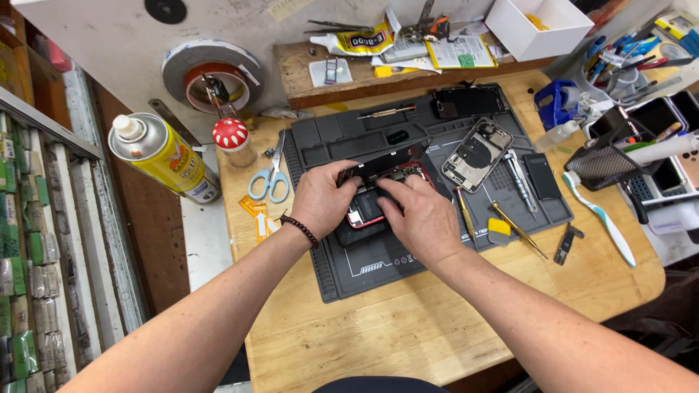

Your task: The person reassembles a red smartphone by connecting internal components, placing the screen, and securing the back cover. They then connect a charging cable to test the device and handle a separate phone chassis with a new battery.

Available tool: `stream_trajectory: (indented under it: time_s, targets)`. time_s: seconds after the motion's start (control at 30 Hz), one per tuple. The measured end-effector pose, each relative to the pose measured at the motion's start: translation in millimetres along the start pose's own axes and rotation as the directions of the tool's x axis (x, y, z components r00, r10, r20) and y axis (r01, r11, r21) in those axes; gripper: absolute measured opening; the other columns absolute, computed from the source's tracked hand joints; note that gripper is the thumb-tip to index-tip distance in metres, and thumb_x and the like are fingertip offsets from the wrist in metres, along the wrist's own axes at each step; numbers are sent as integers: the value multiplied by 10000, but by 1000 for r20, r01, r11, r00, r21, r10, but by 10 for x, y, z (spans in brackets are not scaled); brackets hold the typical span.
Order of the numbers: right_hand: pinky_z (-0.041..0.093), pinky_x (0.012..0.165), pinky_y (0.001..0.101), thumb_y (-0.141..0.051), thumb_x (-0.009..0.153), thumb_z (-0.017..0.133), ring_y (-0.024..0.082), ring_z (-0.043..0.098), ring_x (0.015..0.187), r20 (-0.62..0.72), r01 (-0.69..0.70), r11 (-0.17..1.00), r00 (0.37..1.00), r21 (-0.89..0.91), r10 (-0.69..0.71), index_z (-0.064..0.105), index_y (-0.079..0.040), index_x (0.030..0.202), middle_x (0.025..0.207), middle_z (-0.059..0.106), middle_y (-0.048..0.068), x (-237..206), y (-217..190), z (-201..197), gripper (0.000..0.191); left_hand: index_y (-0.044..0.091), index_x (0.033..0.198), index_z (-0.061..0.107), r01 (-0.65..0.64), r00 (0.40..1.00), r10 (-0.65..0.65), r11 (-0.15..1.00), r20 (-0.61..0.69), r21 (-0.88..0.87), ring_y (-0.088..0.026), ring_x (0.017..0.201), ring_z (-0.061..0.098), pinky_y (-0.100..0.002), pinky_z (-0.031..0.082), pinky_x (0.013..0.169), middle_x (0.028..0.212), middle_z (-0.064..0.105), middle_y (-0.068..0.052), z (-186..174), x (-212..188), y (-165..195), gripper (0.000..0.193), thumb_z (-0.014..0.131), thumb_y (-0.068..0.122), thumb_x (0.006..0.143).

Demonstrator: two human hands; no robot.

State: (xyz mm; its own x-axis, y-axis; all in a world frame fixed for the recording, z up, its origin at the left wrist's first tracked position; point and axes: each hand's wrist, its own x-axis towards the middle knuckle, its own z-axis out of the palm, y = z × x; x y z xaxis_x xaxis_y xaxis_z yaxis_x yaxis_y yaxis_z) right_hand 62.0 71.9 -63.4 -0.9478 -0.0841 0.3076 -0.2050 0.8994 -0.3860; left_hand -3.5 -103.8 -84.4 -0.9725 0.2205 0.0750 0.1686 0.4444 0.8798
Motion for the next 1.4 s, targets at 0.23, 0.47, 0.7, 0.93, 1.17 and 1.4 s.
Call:
stream_trajectory:
  time_s: [0.23, 0.47, 0.7, 0.93, 1.17, 1.4]
  targets:
    - [565, 612, 449, -246, 918, 697, 311, 669, 692, 159, 43, 994, 987, -97, -28, 724, -205, 1228, 852, 614, 80, 38, 5, -22, 314, 129, 1086, 764, -56, 998, 56, 998, 13, -8, -286, 861, 756, -356, 575, 767, 918, 770, -126, 36, 2, -22, 220, 682, 144, 882]
    - [575, 601, 451, -221, 928, 664, 313, 678, 690, 202, 63, 991, 979, -116, -39, 717, -192, 1221, 852, 619, 79, 112, -50, -53, 299, 125, 1081, 764, -59, 998, 59, 998, 27, -2, -281, 855, 761, -359, 581, 768, 916, 773, -128, -16, 54, -55, 222, 691, 147, 873]
    - [584, 589, 446, -194, 938, 643, 309, 690, 683, 242, 146, 971, 965, -189, -98, 734, -176, 1178, 825, 628, 80, 221, -94, -75, 258, 127, 1096, 772, -76, 996, 73, 996, 60, 50, -296, 871, 759, -360, 586, 789, 930, 773, -140, -133, 58, 16, 278, 643, 99, 851]
    - [585, 554, 427, -185, 949, 631, 288, 706, 681, 271, 231, 955, 946, -184, -177, 732, -118, 1166, 837, 641, 80, 251, -102, -104, 248, 141, 1142, 748, -72, 993, 69, 997, 93, 30, -296, 883, 759, -367, 585, 781, 955, 770, -137, -187, 16, 61, 288, 616, 110, 888]
    - [581, 704, 474, -211, 920, 653, 354, 699, 809, 251, 20, 995, 968, -98, 6, 747, -196, 1156, 945, 684, 108, 228, -87, -72, 255, 130, 1141, 744, -75, 995, 74, 997, 59, 18, -322, 950, 742, -381, 577, 822, 985, 766, -146, -131, -21, 16, 256, 648, 136, 903]
    - [579, 727, 472, -225, 913, 660, 352, 699, 850, 237, 14, 996, 971, -83, 6, 743, -207, 1171, 967, 683, 107, 174, -97, -100, 272, 133, 1136, 743, -52, 996, 50, 998, 68, 23, -316, 943, 746, -381, 576, 820, 976, 768, -144, -149, -61, 47, 250, 651, 144, 904]
